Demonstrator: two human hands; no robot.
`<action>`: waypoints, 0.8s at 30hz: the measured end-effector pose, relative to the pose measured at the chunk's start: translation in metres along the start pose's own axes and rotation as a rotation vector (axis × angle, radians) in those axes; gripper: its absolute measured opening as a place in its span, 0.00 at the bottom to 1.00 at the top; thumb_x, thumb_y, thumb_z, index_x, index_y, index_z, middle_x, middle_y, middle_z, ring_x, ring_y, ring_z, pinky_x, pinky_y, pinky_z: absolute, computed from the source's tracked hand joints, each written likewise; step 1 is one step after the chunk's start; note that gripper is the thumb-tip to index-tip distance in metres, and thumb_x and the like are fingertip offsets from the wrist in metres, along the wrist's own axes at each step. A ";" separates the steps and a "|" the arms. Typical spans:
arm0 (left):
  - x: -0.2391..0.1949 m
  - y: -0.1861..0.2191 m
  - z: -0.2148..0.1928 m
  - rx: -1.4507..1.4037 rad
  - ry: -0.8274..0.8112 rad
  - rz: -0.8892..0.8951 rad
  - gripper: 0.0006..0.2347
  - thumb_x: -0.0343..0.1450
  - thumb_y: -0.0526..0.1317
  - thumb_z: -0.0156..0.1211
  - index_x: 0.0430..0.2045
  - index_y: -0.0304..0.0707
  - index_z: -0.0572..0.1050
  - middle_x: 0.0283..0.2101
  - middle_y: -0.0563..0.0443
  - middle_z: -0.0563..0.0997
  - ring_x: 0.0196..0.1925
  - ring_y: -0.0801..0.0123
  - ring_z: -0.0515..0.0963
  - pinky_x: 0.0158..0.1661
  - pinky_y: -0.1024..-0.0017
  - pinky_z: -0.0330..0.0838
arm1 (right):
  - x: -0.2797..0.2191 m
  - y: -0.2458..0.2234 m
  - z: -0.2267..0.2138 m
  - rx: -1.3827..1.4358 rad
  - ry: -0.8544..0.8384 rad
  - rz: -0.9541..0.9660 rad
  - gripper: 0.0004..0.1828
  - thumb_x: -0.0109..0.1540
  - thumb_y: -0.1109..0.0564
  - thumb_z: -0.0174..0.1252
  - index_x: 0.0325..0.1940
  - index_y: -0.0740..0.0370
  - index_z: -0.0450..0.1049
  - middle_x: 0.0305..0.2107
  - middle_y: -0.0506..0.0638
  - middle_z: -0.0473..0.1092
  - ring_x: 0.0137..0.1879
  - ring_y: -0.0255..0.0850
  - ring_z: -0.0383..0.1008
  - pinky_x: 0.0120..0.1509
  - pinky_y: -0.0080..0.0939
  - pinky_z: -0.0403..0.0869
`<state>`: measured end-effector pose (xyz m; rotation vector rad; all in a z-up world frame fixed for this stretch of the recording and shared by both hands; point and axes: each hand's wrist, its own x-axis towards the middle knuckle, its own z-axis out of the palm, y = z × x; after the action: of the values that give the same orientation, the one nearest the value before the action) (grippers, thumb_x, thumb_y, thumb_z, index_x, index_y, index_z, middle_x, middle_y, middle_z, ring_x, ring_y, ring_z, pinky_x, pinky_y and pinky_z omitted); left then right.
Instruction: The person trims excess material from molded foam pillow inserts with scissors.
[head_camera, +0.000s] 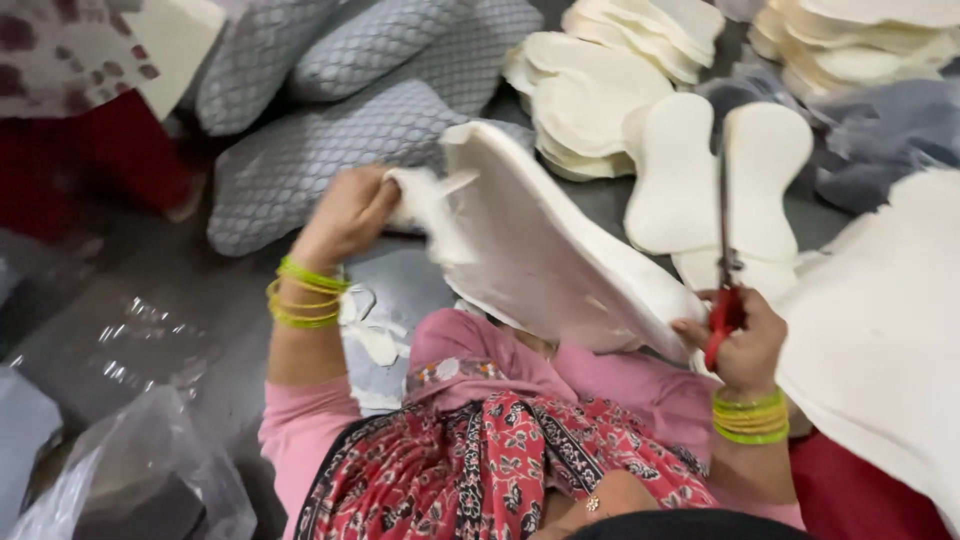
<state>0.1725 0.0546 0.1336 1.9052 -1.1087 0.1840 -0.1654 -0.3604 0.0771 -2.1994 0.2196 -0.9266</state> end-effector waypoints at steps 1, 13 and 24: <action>-0.019 -0.020 -0.010 0.279 -0.024 -0.096 0.12 0.68 0.41 0.51 0.38 0.35 0.78 0.34 0.34 0.81 0.38 0.41 0.79 0.39 0.52 0.71 | -0.002 0.004 -0.002 -0.033 0.030 -0.008 0.30 0.46 0.54 0.81 0.45 0.69 0.75 0.25 0.44 0.66 0.32 0.30 0.64 0.38 0.32 0.68; 0.035 -0.152 0.165 -0.297 0.270 -0.150 0.53 0.52 0.40 0.83 0.71 0.32 0.50 0.71 0.32 0.59 0.73 0.52 0.57 0.68 0.60 0.54 | -0.043 0.052 -0.025 0.138 0.141 0.105 0.23 0.52 0.60 0.77 0.44 0.73 0.73 0.29 0.48 0.71 0.33 0.31 0.72 0.42 0.33 0.75; 0.126 0.017 0.139 -0.583 0.054 -0.087 0.13 0.59 0.36 0.80 0.33 0.35 0.84 0.33 0.56 0.87 0.33 0.75 0.83 0.37 0.73 0.81 | -0.085 0.046 -0.058 -0.019 0.295 0.160 0.16 0.59 0.62 0.71 0.39 0.69 0.69 0.38 0.54 0.77 0.37 0.34 0.74 0.40 0.34 0.70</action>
<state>0.1937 -0.1323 0.1281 1.4109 -0.9149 -0.1273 -0.2612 -0.3917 0.0261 -2.0210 0.5375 -1.1586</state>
